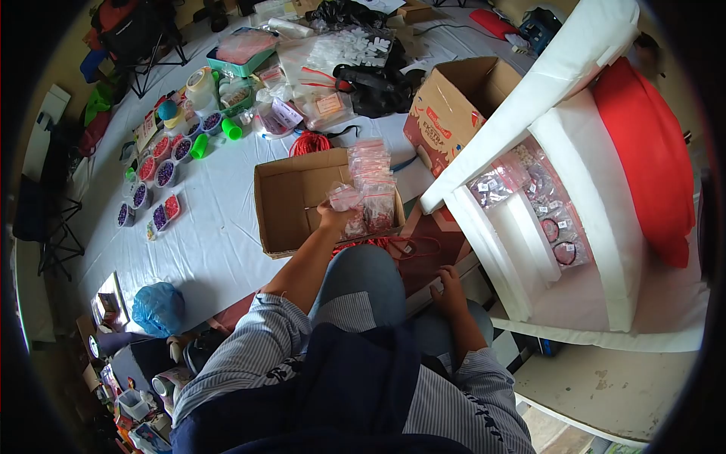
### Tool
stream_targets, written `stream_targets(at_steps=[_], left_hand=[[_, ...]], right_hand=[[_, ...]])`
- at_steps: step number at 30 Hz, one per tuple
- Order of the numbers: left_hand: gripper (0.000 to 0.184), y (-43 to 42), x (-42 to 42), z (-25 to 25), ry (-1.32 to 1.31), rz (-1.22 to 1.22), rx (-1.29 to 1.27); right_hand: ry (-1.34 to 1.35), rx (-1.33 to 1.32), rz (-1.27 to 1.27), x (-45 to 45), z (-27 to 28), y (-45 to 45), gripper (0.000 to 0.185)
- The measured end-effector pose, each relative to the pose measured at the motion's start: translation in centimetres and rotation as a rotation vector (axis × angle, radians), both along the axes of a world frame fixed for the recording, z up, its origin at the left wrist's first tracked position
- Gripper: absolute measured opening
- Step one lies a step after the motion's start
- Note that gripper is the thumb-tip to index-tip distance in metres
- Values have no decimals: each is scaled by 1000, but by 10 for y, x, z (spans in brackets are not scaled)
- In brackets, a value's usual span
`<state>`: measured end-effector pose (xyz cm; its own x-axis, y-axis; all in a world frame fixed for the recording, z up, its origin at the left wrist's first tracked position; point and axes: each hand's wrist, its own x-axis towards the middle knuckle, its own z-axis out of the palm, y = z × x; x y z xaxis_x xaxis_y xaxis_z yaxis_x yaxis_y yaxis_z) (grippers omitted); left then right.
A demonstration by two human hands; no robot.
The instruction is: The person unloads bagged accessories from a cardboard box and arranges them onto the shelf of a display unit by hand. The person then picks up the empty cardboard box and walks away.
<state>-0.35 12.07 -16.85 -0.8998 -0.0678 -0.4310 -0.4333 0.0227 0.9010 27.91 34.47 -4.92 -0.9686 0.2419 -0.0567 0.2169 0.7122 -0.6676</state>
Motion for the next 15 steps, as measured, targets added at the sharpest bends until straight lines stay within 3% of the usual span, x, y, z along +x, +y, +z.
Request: stream_targets(at_steps=[4,7,10,13,14,15], left_hand=[[108,-16,10,15,20,-143,18],[118,-31,14,34,-133,-290,-13],[127,-46,14,40,51,-238,18],[108,-65,15,62,286,-97,100],[93,-69,22,78,355,-57,126],[93,-75,29,100,363,-56,128]], right_hand=[[24,-11,1,0,2,-1,34],[83,74,57,1,-7,3,36],[107,79,67,3,-8,5,34],[134,53,52,4,-2,4,34],[140,55,53,4,-2,3,34],[165,10,25,2,-3,2,33]])
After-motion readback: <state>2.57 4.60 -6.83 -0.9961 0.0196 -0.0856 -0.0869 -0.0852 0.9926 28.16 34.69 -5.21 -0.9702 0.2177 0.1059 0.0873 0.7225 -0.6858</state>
